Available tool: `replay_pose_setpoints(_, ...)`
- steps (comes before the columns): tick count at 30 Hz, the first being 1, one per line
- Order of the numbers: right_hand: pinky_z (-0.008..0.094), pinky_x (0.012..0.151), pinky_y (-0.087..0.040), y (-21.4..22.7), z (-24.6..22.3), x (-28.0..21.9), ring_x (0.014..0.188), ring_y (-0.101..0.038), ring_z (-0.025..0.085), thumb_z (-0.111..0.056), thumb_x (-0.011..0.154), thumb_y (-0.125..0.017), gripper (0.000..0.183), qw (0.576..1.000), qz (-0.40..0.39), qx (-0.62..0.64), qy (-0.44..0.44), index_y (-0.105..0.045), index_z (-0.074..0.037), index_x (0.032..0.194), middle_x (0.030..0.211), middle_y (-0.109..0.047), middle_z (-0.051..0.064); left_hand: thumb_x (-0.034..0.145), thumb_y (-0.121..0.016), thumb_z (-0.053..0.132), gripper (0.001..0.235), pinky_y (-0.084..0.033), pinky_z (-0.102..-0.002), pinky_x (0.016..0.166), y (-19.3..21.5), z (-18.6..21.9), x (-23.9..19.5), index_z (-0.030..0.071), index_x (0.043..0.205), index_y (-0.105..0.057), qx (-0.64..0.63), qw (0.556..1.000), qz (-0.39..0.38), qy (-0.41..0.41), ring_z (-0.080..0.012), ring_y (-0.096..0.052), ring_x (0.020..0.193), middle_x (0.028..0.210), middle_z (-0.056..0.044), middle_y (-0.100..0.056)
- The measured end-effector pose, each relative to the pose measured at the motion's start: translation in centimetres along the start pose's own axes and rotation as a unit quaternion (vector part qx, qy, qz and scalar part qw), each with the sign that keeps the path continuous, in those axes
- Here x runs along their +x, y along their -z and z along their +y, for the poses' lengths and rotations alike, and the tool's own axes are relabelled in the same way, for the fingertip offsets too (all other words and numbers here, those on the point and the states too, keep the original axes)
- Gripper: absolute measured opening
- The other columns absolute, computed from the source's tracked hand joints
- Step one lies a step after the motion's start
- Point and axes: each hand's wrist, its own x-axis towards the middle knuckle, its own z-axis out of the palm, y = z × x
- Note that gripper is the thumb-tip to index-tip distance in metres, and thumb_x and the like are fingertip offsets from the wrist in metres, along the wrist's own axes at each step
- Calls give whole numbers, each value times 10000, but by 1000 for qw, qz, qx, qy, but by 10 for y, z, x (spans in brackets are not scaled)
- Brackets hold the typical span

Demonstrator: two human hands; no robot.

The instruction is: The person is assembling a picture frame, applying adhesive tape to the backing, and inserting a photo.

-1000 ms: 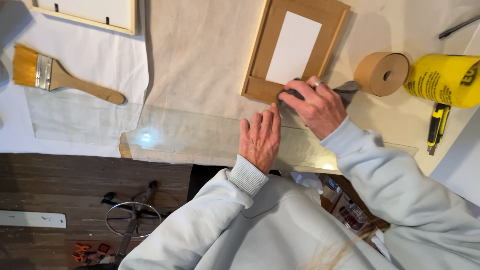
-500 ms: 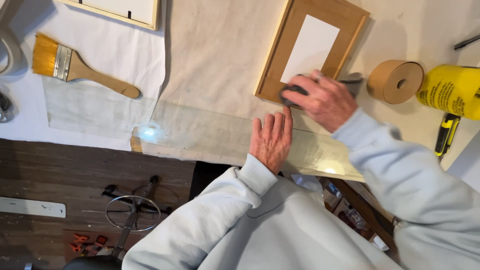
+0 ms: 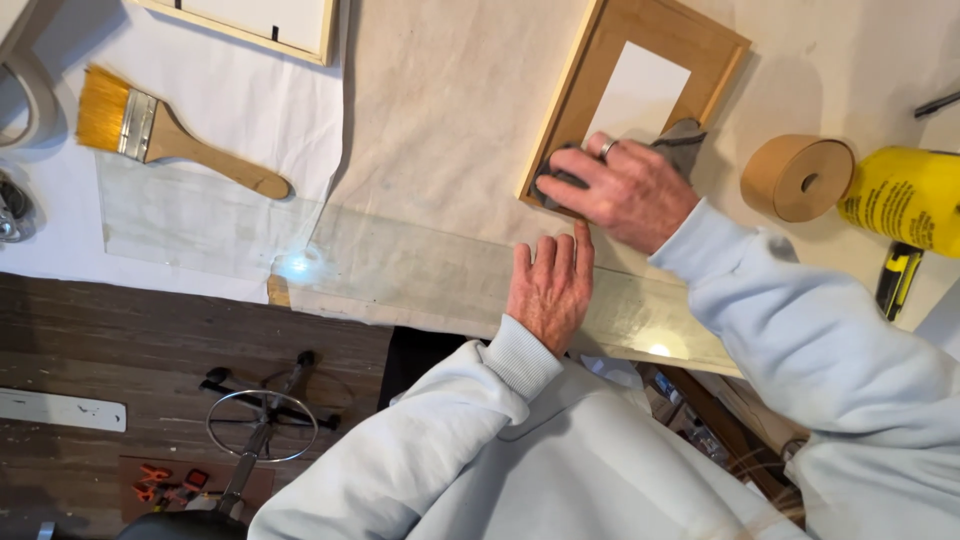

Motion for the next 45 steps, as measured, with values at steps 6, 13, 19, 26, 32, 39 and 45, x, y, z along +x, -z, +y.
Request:
replay_pose_setpoints(6, 286, 768, -553, 12, 1, 8, 934, -599, 197, -115, 1110, -596, 220, 1000, 22, -13, 4, -732, -266, 1194, 1164, -619, -27, 972, -469, -59, 433, -450, -466, 788, 6, 2, 0, -70, 1370, -640, -1, 1000, -4, 11, -310, -537, 782, 869, -122, -529)
replay_pose_setpoints(13, 308, 810, -598, 8, 24, -7, 1026, -616, 203, -175, 1026, -741, 247, 998, -2, -18, -66, -750, -263, 1257, 1236, -606, -34, 972, -481, -52, 427, -452, -469, 774, 0, 1, -1, -69, 1365, -646, 1, 1000, 1, 9, -310, -535, 775, 870, -123, -527)
replay_pose_setpoints(19, 314, 744, -577, 2, -2, 1, 895, -634, 203, -145, 1082, -617, 204, 999, 24, 23, 18, -741, -284, 1164, 1170, -630, -13, 979, -479, -38, 428, -465, -472, 782, 4, 1, -1, -65, 1376, -637, 2, 1000, -6, 9, -309, -542, 784, 886, -123, -537)
replay_pose_setpoints(26, 303, 747, -600, 7, 4, 1, 833, -634, 174, -168, 1086, -656, 193, 1000, 20, 10, 7, -744, -312, 1179, 1162, -632, -56, 961, -504, -38, 440, -457, -481, 790, -5, 5, -7, -68, 1379, -640, 1, 1000, -5, 10, -314, -538, 771, 859, -124, -530)
replay_pose_setpoints(32, 298, 725, -561, -5, 9, 16, 898, -627, 186, -193, 1107, -653, 106, 998, 49, 11, 37, -721, -273, 1111, 1144, -624, -35, 974, -509, -34, 409, -455, -480, 781, 0, 3, -5, -67, 1358, -646, 1, 1000, -3, 10, -321, -552, 768, 852, -126, -545)
replay_pose_setpoints(39, 276, 757, -544, 8, -10, 27, 904, -595, 181, -226, 1146, -588, 140, 994, 57, 67, 60, -689, -265, 1056, 1100, -619, -43, 950, -537, 22, 416, -453, -490, 787, -3, 4, -8, -52, 1344, -648, -2, 1000, -12, 12, -314, -559, 773, 847, -105, -540)
replay_pose_setpoints(45, 283, 687, -564, 3, -5, 25, 841, -607, 177, -178, 1080, -712, 104, 995, 34, 80, 51, -690, -237, 997, 1027, -603, -46, 963, -542, -2, 413, -447, -482, 803, -5, 6, -6, -67, 1361, -630, 10, 1000, -7, 11, -315, -550, 777, 858, -115, -532)
